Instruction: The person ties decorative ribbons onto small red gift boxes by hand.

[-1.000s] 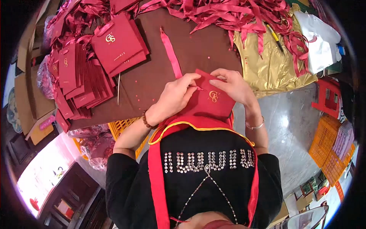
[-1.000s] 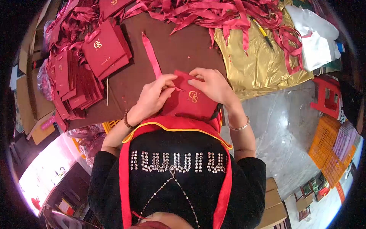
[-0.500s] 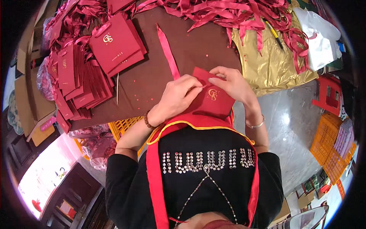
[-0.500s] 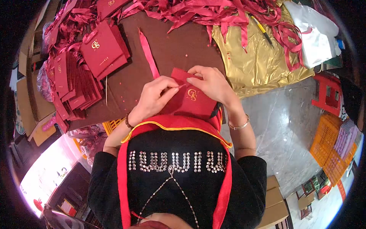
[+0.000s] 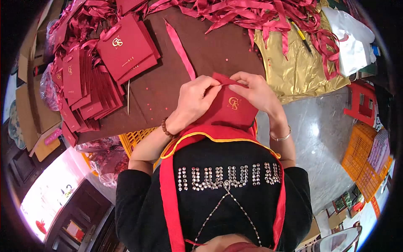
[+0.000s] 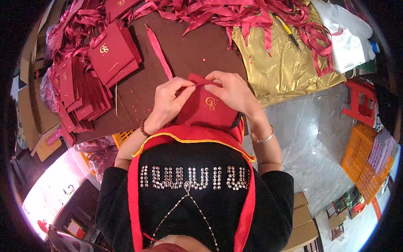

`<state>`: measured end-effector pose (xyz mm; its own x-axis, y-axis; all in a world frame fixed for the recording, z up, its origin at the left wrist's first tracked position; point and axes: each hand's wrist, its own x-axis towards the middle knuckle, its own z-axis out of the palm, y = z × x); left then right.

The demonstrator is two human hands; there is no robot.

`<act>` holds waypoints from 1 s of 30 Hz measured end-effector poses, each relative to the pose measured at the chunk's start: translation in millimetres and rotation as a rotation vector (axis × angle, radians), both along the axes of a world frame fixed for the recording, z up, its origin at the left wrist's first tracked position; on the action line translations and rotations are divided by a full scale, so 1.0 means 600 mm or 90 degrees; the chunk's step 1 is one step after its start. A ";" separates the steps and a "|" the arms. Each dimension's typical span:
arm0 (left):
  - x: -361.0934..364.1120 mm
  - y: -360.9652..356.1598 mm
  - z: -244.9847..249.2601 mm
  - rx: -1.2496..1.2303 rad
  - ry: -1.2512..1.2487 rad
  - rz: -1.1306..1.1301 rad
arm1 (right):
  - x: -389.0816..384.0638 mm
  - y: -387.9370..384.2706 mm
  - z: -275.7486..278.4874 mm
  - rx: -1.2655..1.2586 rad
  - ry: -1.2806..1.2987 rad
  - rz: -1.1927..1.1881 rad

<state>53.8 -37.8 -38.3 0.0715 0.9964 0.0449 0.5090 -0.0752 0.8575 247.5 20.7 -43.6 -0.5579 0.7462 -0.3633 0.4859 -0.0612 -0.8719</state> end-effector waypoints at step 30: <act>0.027 0.026 0.038 0.056 0.274 -0.114 | -0.004 -0.011 0.019 0.078 0.002 0.012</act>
<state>70.2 -22.5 -15.4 0.2731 0.9603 0.0577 0.7892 -0.2579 0.5574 244.8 13.9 -32.4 -0.5735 0.7743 -0.2673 0.4826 0.0557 -0.8740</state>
